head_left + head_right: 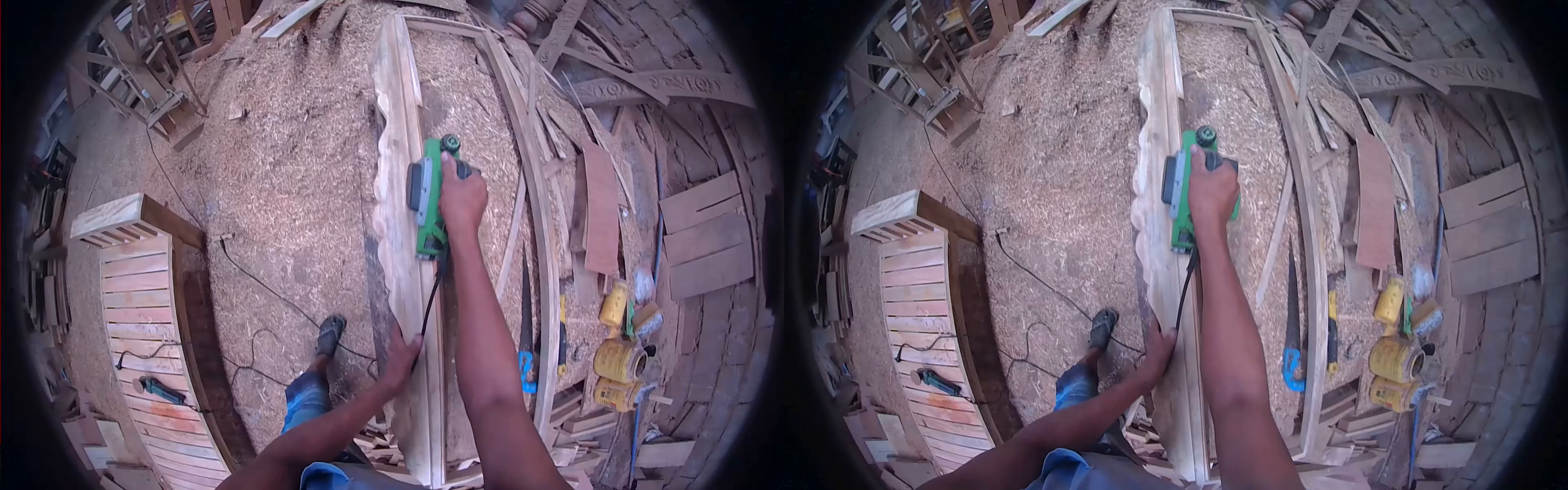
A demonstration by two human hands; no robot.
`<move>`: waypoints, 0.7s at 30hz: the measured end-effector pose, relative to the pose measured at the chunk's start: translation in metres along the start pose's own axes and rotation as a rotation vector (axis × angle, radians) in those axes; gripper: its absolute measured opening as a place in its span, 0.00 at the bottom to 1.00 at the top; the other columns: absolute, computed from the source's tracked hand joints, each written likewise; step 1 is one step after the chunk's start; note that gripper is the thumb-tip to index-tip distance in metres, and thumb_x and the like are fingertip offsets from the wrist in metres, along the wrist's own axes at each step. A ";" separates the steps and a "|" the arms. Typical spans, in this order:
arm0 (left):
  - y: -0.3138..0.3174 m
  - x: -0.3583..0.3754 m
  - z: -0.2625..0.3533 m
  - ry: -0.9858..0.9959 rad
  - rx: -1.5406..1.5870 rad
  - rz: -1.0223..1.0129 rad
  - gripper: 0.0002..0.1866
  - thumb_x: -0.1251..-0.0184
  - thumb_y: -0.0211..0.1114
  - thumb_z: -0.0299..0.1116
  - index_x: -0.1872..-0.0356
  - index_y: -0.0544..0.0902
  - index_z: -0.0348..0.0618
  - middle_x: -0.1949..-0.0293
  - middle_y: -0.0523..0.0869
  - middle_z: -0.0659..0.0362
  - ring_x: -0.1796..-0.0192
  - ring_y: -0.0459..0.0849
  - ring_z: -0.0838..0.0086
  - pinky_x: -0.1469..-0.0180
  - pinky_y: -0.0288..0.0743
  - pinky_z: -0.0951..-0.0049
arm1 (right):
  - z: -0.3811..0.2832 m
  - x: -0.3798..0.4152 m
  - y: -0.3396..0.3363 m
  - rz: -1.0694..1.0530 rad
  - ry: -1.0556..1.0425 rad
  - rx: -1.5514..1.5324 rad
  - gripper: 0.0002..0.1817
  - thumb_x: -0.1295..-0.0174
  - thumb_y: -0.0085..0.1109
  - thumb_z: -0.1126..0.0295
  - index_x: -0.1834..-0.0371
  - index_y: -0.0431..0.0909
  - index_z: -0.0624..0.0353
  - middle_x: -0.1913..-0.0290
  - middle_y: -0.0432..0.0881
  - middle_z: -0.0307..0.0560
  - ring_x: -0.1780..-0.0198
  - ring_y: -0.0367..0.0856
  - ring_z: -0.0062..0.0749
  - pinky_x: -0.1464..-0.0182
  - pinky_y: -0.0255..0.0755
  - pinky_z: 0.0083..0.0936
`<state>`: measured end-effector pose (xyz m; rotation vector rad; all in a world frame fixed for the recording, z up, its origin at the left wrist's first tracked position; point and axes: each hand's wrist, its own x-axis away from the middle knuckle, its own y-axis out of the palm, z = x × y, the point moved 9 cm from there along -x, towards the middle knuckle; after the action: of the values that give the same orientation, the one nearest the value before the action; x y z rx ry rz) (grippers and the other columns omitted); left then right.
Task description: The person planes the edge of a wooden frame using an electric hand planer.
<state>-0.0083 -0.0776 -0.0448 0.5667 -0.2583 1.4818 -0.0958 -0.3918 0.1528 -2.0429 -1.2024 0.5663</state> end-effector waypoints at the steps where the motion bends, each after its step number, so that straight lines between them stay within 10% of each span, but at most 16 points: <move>1: 0.010 0.020 0.010 -0.014 -0.031 -0.028 0.54 0.29 0.69 0.54 0.17 0.47 0.34 0.21 0.61 0.41 0.20 0.62 0.51 0.19 0.56 0.59 | -0.005 -0.010 -0.002 0.047 -0.004 0.050 0.31 0.35 0.67 0.41 0.59 0.89 0.66 0.60 0.90 0.67 0.57 0.93 0.47 0.47 0.82 0.43; 5: -0.022 -0.003 0.015 0.126 -0.154 -0.105 0.48 0.26 0.64 0.57 0.20 0.55 0.33 0.31 0.73 0.37 0.28 0.73 0.50 0.23 0.63 0.58 | -0.034 -0.055 0.032 -0.097 0.087 -0.232 0.32 0.34 0.67 0.43 0.65 0.86 0.70 0.70 0.88 0.60 0.71 0.90 0.46 0.59 0.83 0.42; 6: -0.018 0.004 0.002 0.067 -0.192 -0.156 0.46 0.26 0.63 0.58 0.21 0.59 0.33 0.35 0.77 0.37 0.31 0.77 0.49 0.25 0.66 0.57 | -0.017 -0.062 0.032 -0.060 0.065 -0.326 0.25 0.30 0.68 0.49 0.75 0.80 0.61 0.83 0.75 0.39 0.86 0.75 0.26 0.84 0.70 0.29; 9: -0.080 0.009 -0.045 -0.286 -0.382 -0.346 0.36 0.26 0.63 0.57 0.27 0.73 0.42 0.50 0.87 0.40 0.43 0.86 0.48 0.35 0.76 0.53 | -0.001 -0.028 0.018 -0.072 0.090 -0.337 0.24 0.30 0.68 0.50 0.72 0.81 0.60 0.82 0.76 0.39 0.87 0.74 0.24 0.86 0.68 0.28; 12: -0.158 -0.007 -0.076 -0.057 -0.836 -0.357 0.24 0.29 0.64 0.48 0.35 0.82 0.54 0.54 0.90 0.44 0.49 0.89 0.46 0.44 0.82 0.48 | 0.019 0.053 -0.025 -0.121 0.011 -0.224 0.30 0.33 0.68 0.47 0.52 0.84 0.71 0.60 0.88 0.68 0.54 0.89 0.59 0.50 0.80 0.46; 21: -0.288 -0.042 0.086 0.351 -1.411 0.178 0.13 0.23 0.61 0.41 0.51 0.86 0.45 0.54 0.87 0.47 0.51 0.86 0.47 0.49 0.81 0.50 | 0.157 0.312 -0.139 -0.153 0.098 -0.137 0.14 0.33 0.74 0.64 0.57 0.82 0.63 0.73 0.82 0.45 0.71 0.80 0.24 0.66 0.75 0.30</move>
<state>0.2857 -0.1546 -0.0503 -0.8521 -0.9632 1.1750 -0.1322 -0.0179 0.1445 -2.0431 -1.3561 0.3144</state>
